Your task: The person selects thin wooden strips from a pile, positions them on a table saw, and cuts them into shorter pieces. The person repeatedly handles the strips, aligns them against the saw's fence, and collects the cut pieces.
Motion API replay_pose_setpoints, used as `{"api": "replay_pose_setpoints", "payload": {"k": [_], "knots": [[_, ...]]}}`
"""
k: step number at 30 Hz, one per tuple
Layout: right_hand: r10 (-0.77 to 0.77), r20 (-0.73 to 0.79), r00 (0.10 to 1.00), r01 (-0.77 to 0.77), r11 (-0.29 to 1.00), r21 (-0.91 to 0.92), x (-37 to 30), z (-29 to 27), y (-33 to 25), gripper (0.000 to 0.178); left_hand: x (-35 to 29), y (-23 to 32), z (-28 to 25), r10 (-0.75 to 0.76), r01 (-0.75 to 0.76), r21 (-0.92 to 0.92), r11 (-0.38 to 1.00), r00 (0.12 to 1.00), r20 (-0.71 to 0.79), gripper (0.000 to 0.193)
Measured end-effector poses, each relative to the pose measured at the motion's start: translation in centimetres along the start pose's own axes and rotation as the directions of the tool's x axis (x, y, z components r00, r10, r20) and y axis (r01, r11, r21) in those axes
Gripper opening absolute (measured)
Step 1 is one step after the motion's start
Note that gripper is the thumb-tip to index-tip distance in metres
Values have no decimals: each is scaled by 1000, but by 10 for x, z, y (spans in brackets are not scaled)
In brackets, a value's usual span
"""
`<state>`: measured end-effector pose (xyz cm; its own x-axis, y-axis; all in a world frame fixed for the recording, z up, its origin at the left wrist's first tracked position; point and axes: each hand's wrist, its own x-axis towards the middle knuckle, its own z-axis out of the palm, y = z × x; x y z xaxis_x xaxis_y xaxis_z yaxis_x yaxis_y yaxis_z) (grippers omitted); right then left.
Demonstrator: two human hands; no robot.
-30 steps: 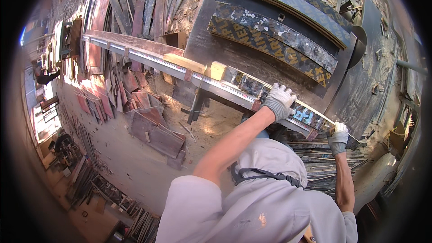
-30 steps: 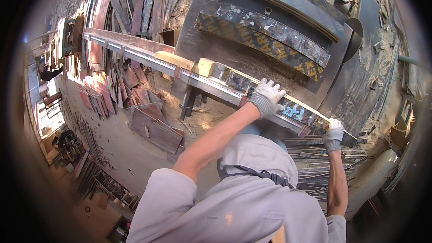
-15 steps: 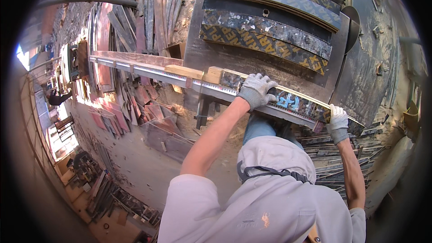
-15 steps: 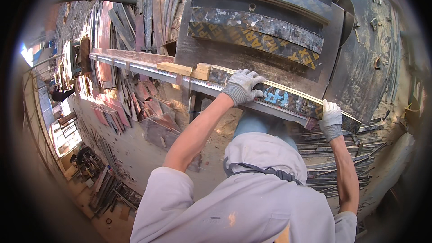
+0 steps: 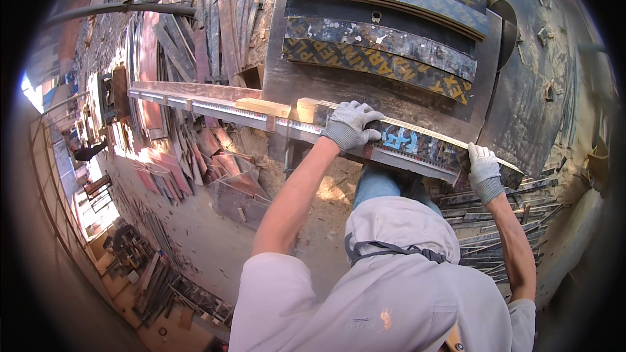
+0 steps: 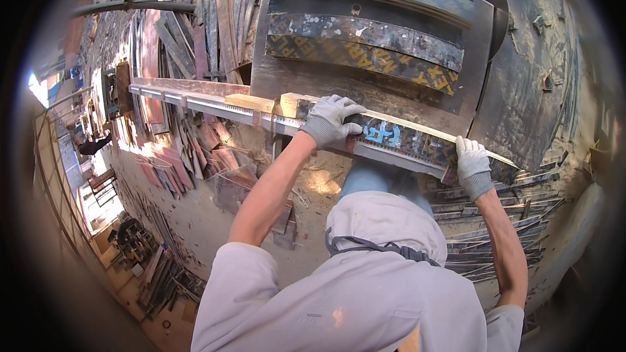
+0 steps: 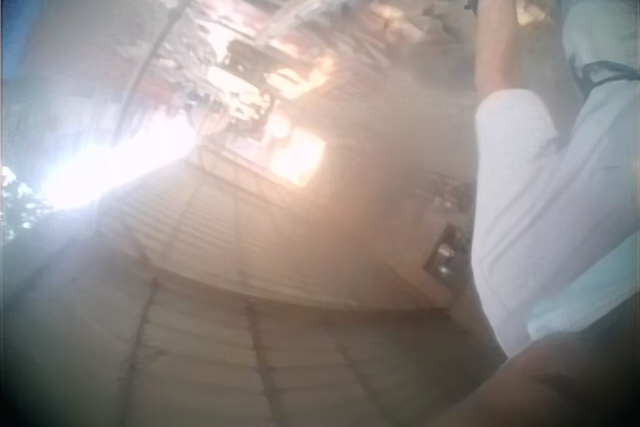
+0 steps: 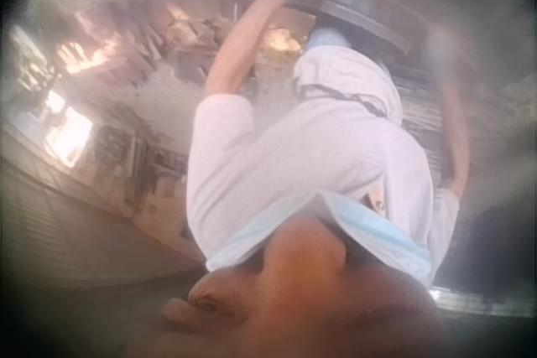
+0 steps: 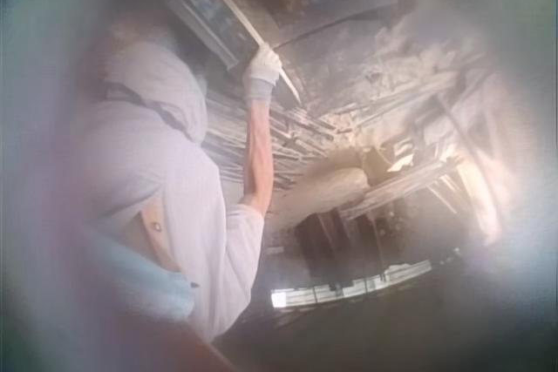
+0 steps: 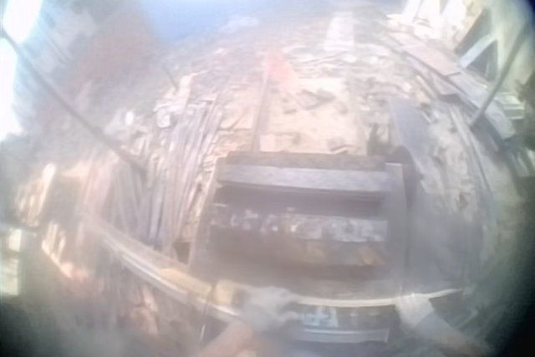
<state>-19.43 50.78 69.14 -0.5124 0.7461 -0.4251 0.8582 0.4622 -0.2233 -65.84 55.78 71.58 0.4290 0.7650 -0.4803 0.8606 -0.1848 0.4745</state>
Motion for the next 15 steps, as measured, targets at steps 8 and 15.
{"api": "replay_pose_setpoints", "payload": {"k": [8, 15], "knots": [[201, 190, 961, -204, 979, -4, -42, 6, 55, 111, -12, -29, -5, 28, -30, -20, 999, 993, -116, 57], [173, 129, 976, -162, 983, -87, -52, 36, 77, 96, -16, -41, -7, 51, -61, -54, 997, 984, -171, 53]]}}
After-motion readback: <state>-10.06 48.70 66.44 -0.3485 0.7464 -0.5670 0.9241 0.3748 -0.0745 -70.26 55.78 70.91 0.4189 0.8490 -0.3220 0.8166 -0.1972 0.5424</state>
